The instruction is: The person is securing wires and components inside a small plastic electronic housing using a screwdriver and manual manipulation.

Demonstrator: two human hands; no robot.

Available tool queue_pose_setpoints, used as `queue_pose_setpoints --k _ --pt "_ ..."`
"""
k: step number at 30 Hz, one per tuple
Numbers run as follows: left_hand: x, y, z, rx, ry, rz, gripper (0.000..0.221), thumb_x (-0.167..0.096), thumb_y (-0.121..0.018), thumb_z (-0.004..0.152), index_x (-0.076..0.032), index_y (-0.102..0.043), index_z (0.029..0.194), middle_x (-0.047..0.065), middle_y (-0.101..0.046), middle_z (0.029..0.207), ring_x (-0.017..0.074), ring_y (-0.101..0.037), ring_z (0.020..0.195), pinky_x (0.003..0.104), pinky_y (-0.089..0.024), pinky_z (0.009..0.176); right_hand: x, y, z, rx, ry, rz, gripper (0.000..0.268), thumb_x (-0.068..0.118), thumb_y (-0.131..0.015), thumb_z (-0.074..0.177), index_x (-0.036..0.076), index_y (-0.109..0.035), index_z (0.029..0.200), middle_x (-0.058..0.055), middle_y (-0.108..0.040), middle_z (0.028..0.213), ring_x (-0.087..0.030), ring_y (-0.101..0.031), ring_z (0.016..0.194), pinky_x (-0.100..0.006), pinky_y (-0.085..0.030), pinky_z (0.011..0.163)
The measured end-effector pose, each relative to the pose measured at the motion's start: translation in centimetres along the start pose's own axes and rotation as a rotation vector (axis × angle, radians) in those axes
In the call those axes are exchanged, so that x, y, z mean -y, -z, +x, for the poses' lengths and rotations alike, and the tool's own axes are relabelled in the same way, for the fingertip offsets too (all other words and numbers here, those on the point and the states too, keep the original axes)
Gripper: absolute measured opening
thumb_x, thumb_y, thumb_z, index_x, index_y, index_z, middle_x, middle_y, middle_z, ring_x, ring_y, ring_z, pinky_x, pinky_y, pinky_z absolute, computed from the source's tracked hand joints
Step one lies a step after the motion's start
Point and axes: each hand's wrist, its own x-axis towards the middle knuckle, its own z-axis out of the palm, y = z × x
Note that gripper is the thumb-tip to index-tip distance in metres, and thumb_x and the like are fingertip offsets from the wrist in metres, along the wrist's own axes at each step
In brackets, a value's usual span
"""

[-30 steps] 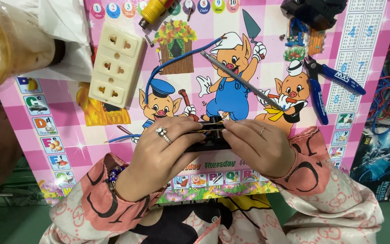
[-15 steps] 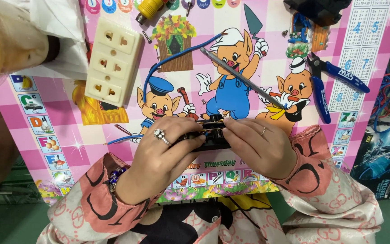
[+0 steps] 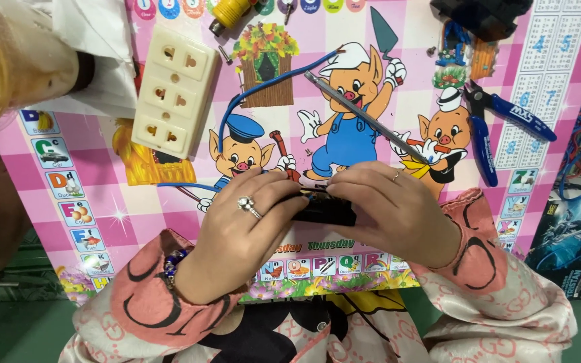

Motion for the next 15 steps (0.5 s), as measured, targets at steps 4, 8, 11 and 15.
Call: queue_pose_setpoints --k 4,8,11,15 --pt "-0.3 -0.4 -0.1 -0.025 -0.025 0.007 0.021 -0.005 -0.072 0.087 0.000 -0.068 0.108 0.011 -0.067 0.114 0.0288 -0.067 0.105 0.047 -0.051 0.098 0.8 0.4 0.9 0.004 -0.056 0.078 0.047 0.013 -0.086 0.071 0.002 -0.066 0.112 -0.009 -0.072 0.110 -0.025 -0.070 0.095 -0.033 -0.056 0.080" --pt "-0.6 -0.9 -0.5 -0.031 -0.077 0.048 0.019 -0.004 -0.070 0.087 0.003 -0.071 0.104 0.013 -0.068 0.115 0.0301 -0.068 0.104 0.048 -0.054 0.095 0.6 -0.3 0.8 0.008 0.004 -0.006 0.050 0.018 -0.084 0.073 0.002 -0.067 0.117 -0.009 -0.068 0.113 -0.028 -0.064 0.100 -0.042 -0.051 0.090" --pt "-0.6 -1.2 -0.9 -0.056 -0.089 0.078 0.018 -0.003 -0.072 0.086 0.002 -0.072 0.104 0.013 -0.069 0.115 0.0308 -0.069 0.103 0.049 -0.056 0.094 0.4 -0.7 0.9 -0.057 0.100 -0.034 0.039 0.016 -0.078 0.077 0.000 -0.069 0.111 -0.011 -0.069 0.113 -0.029 -0.063 0.100 -0.045 -0.050 0.090" --pt "-0.7 -1.3 -1.0 -0.068 -0.091 0.107 0.020 -0.003 -0.074 0.085 0.001 -0.073 0.104 0.012 -0.068 0.114 0.0300 -0.068 0.103 0.049 -0.056 0.095 0.4 -1.1 0.7 -0.104 0.141 -0.084 0.027 0.009 -0.072 0.082 0.002 -0.072 0.108 -0.009 -0.068 0.111 -0.027 -0.060 0.101 -0.046 -0.049 0.090"
